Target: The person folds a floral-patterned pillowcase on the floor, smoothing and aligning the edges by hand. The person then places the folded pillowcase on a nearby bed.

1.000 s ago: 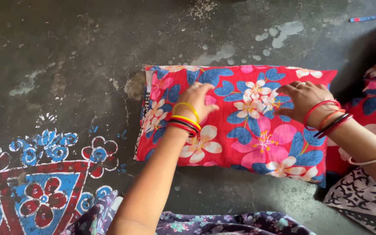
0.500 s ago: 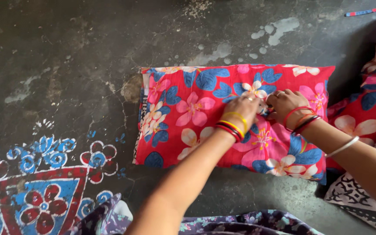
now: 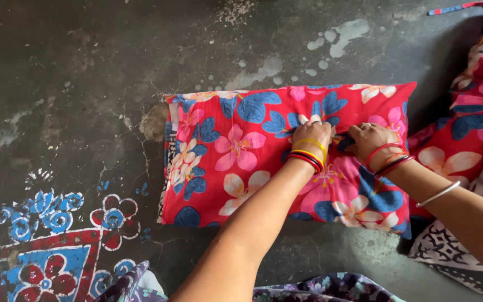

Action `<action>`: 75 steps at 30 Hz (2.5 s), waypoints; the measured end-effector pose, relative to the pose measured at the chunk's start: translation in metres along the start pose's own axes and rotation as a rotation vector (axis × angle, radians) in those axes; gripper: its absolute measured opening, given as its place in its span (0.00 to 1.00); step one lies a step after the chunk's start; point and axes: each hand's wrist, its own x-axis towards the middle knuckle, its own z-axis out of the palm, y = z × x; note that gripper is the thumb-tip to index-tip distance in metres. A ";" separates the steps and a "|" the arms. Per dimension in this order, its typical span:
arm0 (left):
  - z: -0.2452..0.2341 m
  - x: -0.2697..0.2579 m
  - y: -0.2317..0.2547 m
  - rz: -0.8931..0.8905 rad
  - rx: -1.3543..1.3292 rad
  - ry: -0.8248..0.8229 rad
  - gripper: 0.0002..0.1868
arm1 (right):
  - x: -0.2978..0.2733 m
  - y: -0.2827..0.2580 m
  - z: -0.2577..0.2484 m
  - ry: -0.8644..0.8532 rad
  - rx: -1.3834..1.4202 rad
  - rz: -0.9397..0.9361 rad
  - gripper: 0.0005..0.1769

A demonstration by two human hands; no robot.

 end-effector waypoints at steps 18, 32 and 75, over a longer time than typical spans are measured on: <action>-0.169 -0.038 0.011 0.204 -0.297 0.387 0.06 | -0.057 -0.017 -0.152 0.543 0.050 -0.256 0.12; -0.185 -0.048 0.008 0.249 -0.346 0.451 0.05 | -0.074 -0.019 -0.178 0.736 -0.014 -0.257 0.10; -0.120 -0.117 -0.238 -0.523 -0.246 0.149 0.16 | 0.101 -0.258 -0.014 0.274 -0.263 -0.412 0.09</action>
